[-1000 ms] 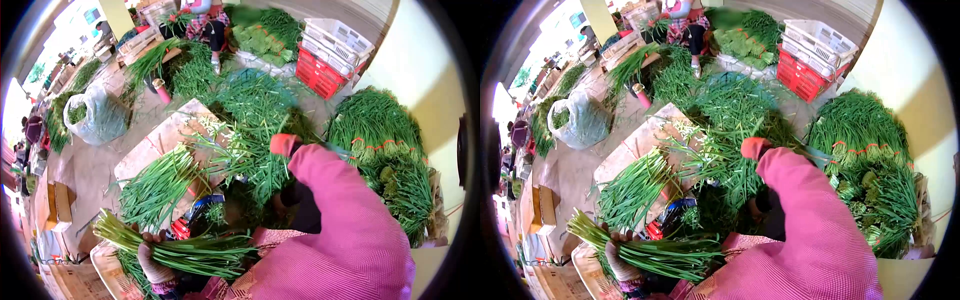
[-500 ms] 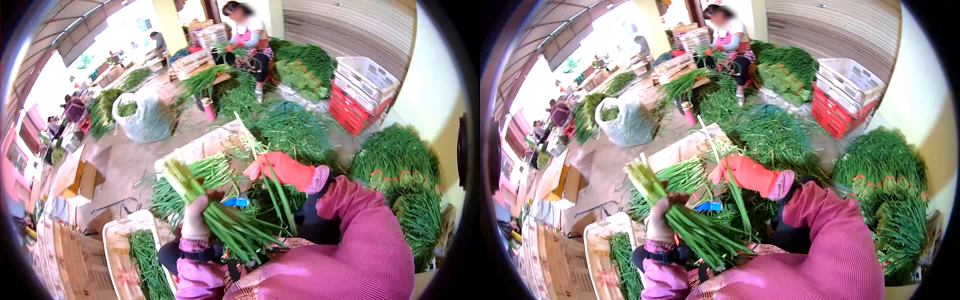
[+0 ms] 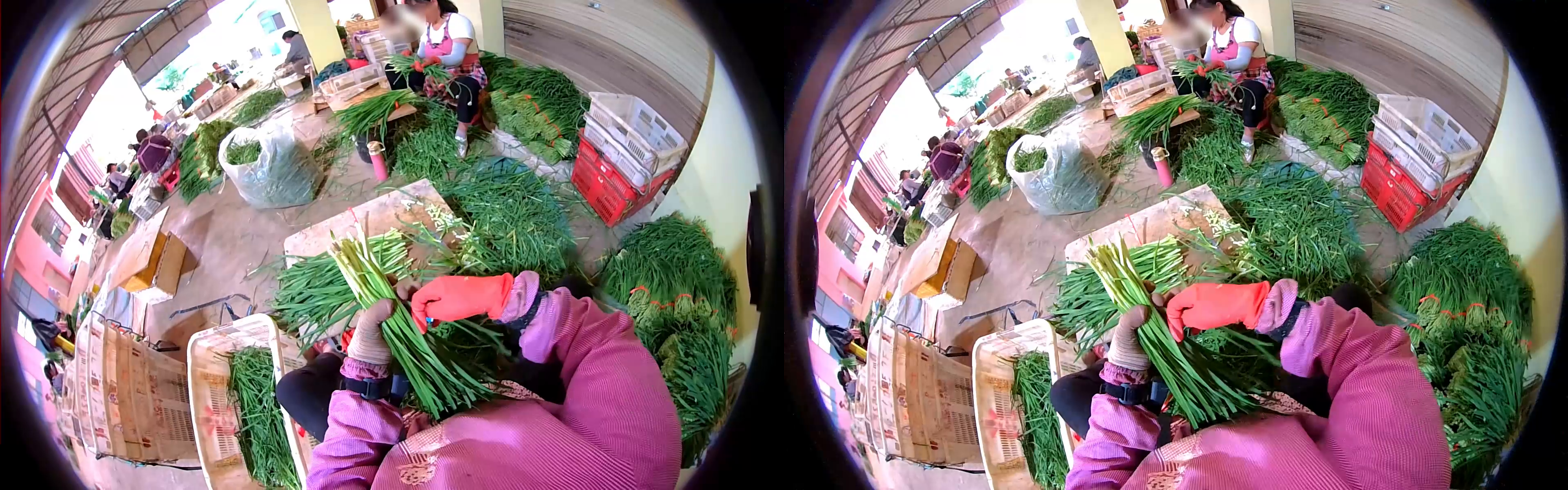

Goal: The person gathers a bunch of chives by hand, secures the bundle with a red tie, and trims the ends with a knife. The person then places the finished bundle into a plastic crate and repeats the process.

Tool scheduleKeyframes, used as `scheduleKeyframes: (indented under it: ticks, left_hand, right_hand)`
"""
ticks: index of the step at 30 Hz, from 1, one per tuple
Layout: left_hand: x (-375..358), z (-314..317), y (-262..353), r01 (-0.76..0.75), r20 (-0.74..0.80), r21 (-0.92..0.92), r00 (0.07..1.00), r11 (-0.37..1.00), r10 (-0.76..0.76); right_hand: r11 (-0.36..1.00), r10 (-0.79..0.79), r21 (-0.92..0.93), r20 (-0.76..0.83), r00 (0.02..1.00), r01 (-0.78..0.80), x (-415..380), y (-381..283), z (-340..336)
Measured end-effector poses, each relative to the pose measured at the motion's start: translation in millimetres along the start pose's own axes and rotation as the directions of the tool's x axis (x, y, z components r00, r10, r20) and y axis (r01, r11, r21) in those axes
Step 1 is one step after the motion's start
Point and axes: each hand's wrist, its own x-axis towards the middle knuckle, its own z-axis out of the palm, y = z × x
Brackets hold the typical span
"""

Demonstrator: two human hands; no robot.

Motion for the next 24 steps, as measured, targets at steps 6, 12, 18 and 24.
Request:
scheduleKeyframes:
  ticks: [6,12,18,24]
  left_hand:
    - [0.3,-37.4,-7.2,-0.011,0.068,-0.264,0.997,0.964,0.03]
    - [3.6,-36.3,-16.3,0.16,0.079,-0.086,0.985,0.983,-0.154]
    - [1.2,-25.8,-19.9,0.179,0.058,-0.032,0.983,0.983,-0.177]
    - [5.9,-36.8,-29.1,0.272,0.313,-0.164,0.926,0.948,-0.212]
  right_hand:
    - [0.998,-0.017,0.044,-0.482,0.876,0.043,1.9,9.2,-14.8]
    - [0.638,-0.7,-0.753,-0.483,0.526,0.158,40.1,-35.1,-3.3]
    - [0.352,-0.691,-0.914,-0.398,0.604,-0.199,77.3,-9.8,-40.9]
    - [0.293,-0.652,-0.573,-0.705,0.278,-0.765,16.0,-3.1,-117.7]
